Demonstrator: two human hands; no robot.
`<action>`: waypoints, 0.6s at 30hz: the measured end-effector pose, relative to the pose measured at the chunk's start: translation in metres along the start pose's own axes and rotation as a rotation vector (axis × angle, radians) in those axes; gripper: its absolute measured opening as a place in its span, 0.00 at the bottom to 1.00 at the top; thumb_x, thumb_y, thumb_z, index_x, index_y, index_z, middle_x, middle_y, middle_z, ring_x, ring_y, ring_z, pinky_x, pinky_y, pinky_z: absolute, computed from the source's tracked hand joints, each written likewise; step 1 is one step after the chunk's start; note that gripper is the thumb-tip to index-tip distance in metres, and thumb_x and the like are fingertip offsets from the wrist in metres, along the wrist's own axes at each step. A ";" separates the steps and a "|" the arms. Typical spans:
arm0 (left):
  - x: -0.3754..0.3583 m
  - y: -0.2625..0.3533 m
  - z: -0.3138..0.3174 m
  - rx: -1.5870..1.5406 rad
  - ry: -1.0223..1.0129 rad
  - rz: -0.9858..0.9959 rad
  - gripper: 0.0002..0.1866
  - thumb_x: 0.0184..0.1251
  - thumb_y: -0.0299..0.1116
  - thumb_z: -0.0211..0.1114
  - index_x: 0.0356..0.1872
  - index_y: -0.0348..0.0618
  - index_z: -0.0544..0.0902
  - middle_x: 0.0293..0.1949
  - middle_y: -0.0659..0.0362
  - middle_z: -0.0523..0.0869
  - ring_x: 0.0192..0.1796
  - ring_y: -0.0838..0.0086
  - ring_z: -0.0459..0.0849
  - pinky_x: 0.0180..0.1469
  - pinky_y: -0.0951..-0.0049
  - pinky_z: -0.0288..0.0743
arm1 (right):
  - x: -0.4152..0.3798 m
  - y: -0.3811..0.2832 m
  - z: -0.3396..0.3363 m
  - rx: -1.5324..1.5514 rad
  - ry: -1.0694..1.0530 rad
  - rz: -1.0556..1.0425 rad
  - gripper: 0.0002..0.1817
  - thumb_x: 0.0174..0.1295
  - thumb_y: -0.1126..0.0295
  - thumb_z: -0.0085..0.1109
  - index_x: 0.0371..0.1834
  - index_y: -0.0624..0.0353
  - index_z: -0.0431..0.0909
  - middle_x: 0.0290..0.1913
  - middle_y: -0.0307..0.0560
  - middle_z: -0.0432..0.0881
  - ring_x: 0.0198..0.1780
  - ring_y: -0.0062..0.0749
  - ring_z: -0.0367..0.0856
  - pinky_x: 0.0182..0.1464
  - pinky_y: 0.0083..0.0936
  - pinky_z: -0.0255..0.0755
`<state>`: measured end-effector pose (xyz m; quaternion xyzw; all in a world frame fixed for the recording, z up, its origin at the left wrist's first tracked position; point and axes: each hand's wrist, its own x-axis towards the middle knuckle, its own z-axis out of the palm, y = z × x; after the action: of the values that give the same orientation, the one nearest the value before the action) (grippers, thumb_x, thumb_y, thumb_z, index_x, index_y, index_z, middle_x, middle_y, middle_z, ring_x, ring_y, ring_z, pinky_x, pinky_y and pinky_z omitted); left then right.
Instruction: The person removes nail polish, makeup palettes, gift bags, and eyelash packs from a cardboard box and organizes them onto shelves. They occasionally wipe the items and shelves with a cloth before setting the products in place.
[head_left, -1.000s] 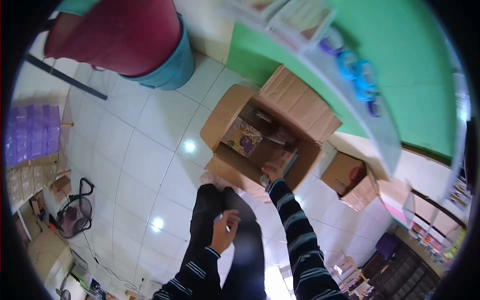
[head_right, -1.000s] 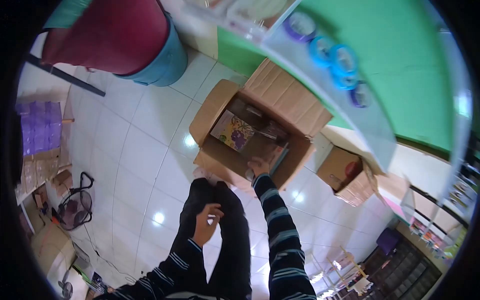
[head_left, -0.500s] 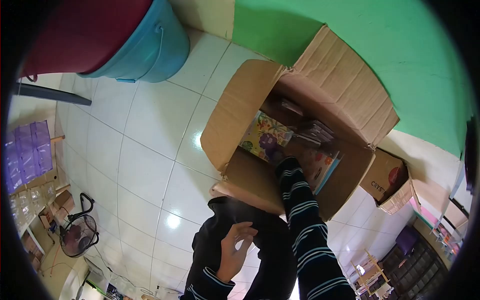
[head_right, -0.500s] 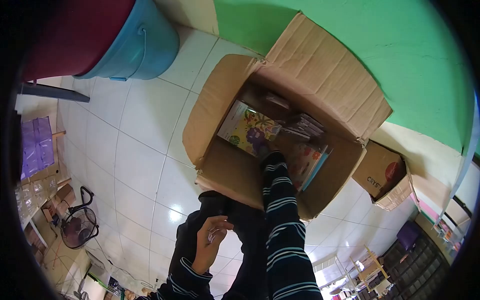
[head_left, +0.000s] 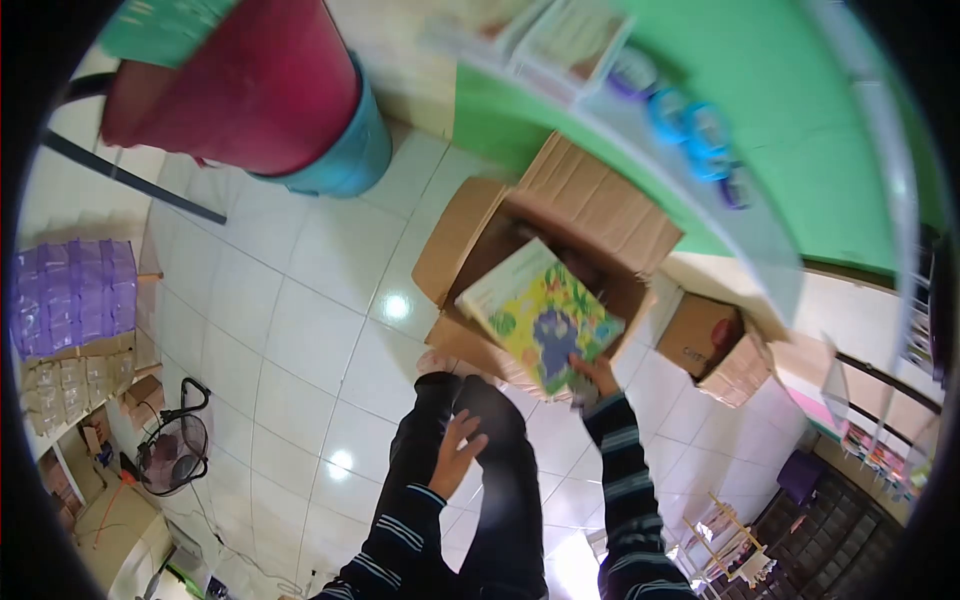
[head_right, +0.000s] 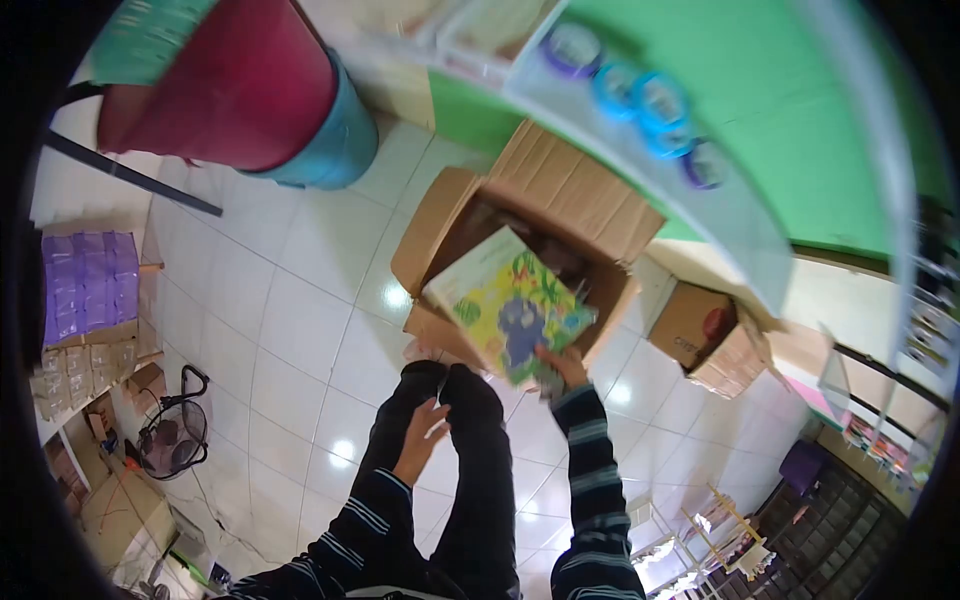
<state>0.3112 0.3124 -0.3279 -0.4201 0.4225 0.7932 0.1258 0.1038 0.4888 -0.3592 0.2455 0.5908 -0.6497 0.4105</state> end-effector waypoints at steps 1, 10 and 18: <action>-0.014 0.027 0.017 -0.008 -0.115 -0.010 0.35 0.57 0.31 0.60 0.63 0.46 0.49 0.59 0.52 0.62 0.62 0.68 0.60 0.57 0.71 0.60 | -0.046 -0.019 0.001 -0.053 -0.043 0.138 0.15 0.52 0.71 0.59 0.43 0.62 0.72 0.35 0.41 0.78 0.32 0.25 0.77 0.32 0.19 0.72; -0.178 0.207 0.117 -0.243 -0.254 0.484 0.24 0.56 0.23 0.58 0.53 0.38 0.59 0.43 0.57 0.73 0.44 0.76 0.74 0.45 0.78 0.69 | -0.306 -0.115 0.069 0.399 -0.057 -0.312 0.16 0.60 0.57 0.47 0.38 0.60 0.71 0.19 0.36 0.71 0.21 0.27 0.71 0.29 0.21 0.68; -0.239 0.287 0.140 0.274 -0.481 1.024 0.32 0.51 0.16 0.53 0.60 0.36 0.53 0.51 0.56 0.68 0.52 0.73 0.70 0.54 0.76 0.64 | -0.378 -0.211 0.208 -0.560 0.338 -1.557 0.23 0.48 0.82 0.41 0.51 0.61 0.70 0.63 0.60 0.55 0.63 0.51 0.56 0.62 0.33 0.50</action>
<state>0.2213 0.2825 0.0596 0.0499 0.6301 0.7642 -0.1283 0.1698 0.3720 0.1019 -0.2486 0.7842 -0.5313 -0.2026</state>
